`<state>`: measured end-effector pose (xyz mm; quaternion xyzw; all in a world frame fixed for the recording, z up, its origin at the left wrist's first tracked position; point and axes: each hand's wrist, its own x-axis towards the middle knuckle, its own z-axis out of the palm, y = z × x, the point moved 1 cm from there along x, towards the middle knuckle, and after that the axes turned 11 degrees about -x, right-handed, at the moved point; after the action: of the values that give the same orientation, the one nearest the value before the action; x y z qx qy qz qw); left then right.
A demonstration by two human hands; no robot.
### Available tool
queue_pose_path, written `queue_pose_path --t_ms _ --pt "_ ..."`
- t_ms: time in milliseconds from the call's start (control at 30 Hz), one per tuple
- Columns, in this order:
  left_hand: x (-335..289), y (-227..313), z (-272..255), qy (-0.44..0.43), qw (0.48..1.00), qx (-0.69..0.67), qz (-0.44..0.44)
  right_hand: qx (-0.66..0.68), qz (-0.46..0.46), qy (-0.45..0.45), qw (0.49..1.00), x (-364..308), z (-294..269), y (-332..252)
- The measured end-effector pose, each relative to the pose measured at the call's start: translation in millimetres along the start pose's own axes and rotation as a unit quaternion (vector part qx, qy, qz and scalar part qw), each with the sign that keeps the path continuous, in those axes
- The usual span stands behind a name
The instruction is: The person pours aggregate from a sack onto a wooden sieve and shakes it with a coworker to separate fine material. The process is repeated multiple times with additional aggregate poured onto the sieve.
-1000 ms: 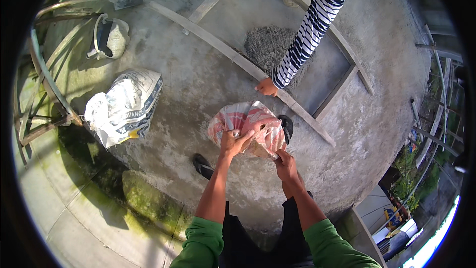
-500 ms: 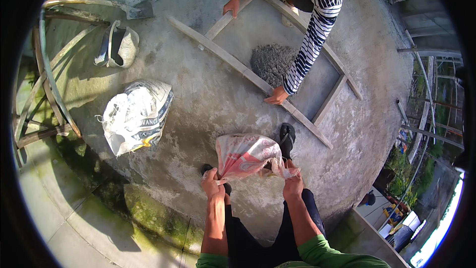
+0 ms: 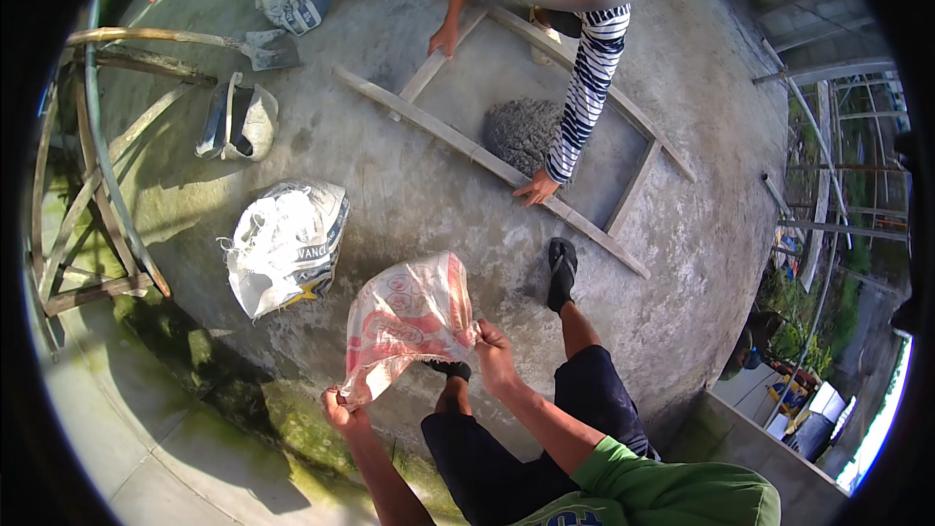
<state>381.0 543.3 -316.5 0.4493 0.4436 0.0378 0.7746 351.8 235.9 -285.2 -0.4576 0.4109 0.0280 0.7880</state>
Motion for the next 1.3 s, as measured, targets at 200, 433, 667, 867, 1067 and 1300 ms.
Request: queue_pose_path --t_ms 200,433,667,867,1067,1300 --pt "116 -29 -26 -0.023 0.979 0.201 -0.026 -0.310 -0.085 -0.098 0.942 101 42 100" --pt "50 -6 -14 -0.042 0.923 0.376 0.071 -0.464 -0.180 -0.181 0.848 76 -42 18" --pt "-177 -45 -113 0.087 0.790 0.586 -0.160 -0.444 0.136 -0.012 0.885 79 -361 -66" --pt "-275 -146 -30 -0.087 0.694 0.624 -0.348 -0.612 0.173 0.063 0.769 -16 -652 -158" --pt "-317 -203 97 -0.246 0.853 0.449 -0.105 -0.558 0.283 0.078 0.776 -82 -724 -167" --pt "-414 -283 74 -0.141 0.863 0.445 -0.196 -0.435 0.327 -0.242 0.803 -71 -611 -223"
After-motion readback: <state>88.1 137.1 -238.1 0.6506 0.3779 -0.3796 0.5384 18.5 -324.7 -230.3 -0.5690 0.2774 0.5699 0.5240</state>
